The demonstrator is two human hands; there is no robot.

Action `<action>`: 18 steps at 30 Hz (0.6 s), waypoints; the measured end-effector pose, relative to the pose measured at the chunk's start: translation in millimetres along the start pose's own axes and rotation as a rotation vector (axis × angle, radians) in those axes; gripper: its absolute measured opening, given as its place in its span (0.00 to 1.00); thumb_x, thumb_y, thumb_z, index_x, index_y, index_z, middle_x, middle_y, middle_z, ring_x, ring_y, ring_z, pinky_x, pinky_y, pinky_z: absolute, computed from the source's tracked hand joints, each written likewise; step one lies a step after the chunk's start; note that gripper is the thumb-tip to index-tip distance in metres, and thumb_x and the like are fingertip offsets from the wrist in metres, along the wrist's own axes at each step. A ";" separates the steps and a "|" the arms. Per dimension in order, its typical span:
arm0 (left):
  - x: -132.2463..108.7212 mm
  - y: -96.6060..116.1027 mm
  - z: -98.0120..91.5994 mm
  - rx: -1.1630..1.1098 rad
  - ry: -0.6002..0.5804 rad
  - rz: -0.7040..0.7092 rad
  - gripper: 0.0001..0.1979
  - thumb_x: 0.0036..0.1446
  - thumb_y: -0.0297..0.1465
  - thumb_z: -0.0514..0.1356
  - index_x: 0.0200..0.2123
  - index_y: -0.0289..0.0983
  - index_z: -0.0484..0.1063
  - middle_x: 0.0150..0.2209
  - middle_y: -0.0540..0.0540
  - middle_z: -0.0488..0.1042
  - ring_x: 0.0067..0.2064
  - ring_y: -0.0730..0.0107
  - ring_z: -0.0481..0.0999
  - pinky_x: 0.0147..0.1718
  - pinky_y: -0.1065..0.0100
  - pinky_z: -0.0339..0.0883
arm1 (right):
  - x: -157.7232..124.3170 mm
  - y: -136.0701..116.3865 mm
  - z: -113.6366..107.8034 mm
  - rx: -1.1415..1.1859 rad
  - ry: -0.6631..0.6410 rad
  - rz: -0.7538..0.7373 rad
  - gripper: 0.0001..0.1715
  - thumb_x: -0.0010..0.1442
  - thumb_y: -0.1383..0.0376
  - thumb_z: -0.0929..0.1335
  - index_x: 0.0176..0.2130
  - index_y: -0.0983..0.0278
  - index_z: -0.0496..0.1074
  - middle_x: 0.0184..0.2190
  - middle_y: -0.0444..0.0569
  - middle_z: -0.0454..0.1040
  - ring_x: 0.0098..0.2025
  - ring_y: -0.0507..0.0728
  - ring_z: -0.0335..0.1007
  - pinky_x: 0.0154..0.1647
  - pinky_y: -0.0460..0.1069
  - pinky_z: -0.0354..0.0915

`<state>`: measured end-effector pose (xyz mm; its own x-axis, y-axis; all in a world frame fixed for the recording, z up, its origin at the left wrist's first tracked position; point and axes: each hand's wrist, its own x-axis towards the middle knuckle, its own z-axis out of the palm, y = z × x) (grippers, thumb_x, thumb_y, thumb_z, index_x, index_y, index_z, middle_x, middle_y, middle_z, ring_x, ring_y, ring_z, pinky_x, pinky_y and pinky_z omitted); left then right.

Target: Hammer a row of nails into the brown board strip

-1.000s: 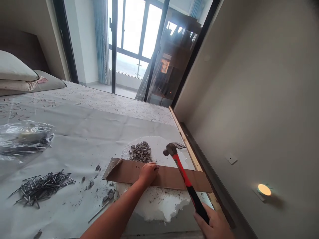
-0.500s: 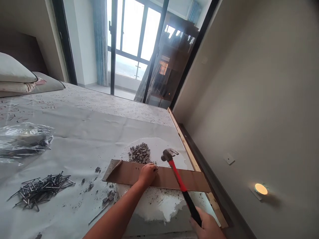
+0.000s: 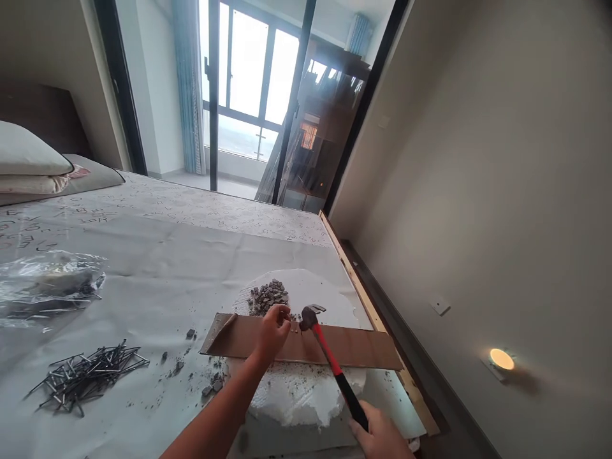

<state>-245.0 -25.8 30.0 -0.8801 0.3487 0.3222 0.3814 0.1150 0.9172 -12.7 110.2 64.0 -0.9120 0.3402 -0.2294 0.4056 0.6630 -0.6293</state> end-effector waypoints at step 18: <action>-155.7 68.3 5.7 -0.026 -0.172 -0.059 0.09 0.52 0.35 0.54 0.27 0.35 0.69 0.26 0.47 0.69 0.26 0.73 0.66 0.26 0.73 0.62 | -25.7 -22.8 -8.1 0.011 0.136 -0.055 0.16 0.56 0.58 0.57 0.31 0.66 0.67 0.26 0.50 0.71 0.29 0.58 0.67 0.29 0.48 0.58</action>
<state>-80.3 -67.0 41.1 -0.8386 0.4963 0.2247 0.3209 0.1168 0.9399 2.0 91.8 90.3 -0.9157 0.3911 -0.0925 0.3540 0.6761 -0.6462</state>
